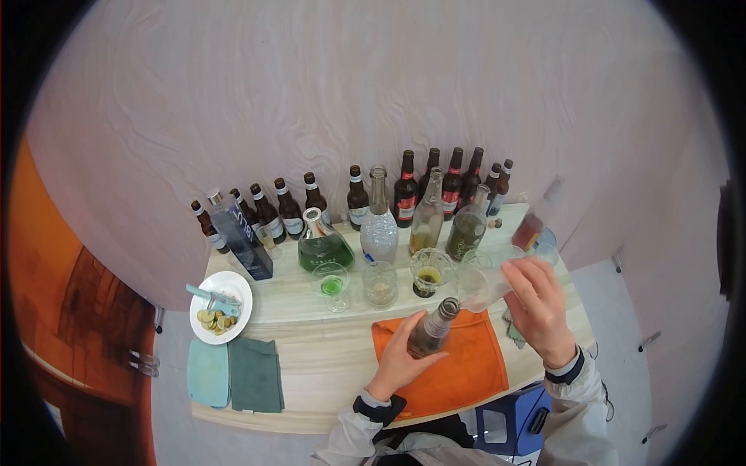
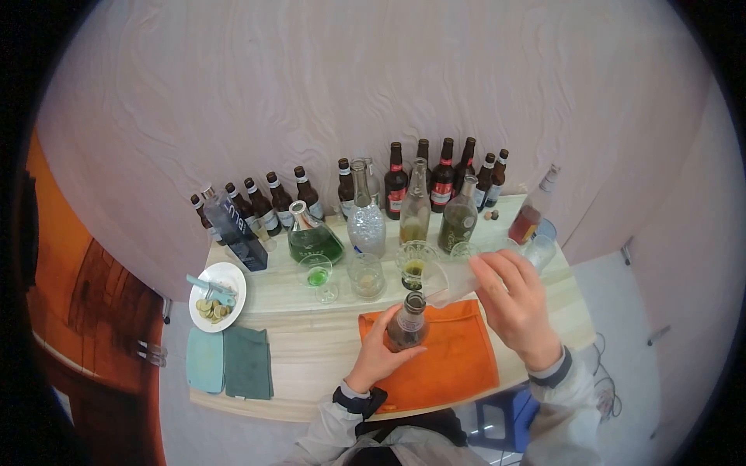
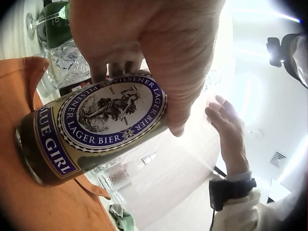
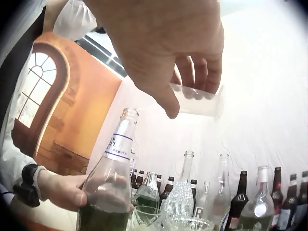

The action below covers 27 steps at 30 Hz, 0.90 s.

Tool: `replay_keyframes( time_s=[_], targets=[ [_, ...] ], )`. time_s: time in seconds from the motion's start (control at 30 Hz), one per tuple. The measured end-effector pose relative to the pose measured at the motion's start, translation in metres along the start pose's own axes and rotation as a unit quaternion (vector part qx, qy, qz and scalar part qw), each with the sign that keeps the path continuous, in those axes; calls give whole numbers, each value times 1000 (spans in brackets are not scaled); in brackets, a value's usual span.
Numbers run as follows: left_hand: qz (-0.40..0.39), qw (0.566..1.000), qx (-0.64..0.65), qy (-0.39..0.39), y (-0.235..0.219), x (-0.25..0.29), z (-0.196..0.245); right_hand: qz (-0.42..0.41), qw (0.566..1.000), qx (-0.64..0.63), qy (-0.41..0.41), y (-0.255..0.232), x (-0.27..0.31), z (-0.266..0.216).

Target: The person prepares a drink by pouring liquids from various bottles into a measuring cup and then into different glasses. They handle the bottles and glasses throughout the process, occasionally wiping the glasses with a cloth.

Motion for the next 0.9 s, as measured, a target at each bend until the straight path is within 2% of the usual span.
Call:
replay_keyframes(
  time_s=[0.1, 0.17, 0.47, 0.6, 0.7, 0.8, 0.87, 0.9],
  targets=[
    [2, 1000, 3, 2, 0, 0, -2, 25, 998, 37, -39, -4, -14, -3],
    [4, 1000, 10, -2, 0, 0, -1, -11, 995, 31, -89, -5, -22, -6],
    [4, 1000, 7, 1, 0, 0, 1, 4, 972, 116, -204, -13, -42, -22],
    [10, 1000, 0, 6, 0, 0, 1, 18, 971, 120, -205, -15, -45, -22],
    [10, 1000, -13, 8, -2, 0, 4, -21, 978, 94, -184, -11, -44, -20],
    [9, 1000, -16, 5, -2, 0, 5, 26, 975, 107, -194, -13, -43, -15],
    [6, 1000, -13, 3, -1, -1, 5, -27, 984, 74, -161, -11, -44, -18],
    [5, 1000, -7, 1, -1, 0, 4, -27, 984, 74, -159, -11, -43, -17]
  ],
)
Point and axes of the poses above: each hand's wrist, its own x-axis away from the middle knuckle, its own y-axis out of the palm, z = x × y, the point moved 2 cm from there along -x, towards the middle knuckle, and after that the axes turned 2 degrees about z, right-handed, at the moved point
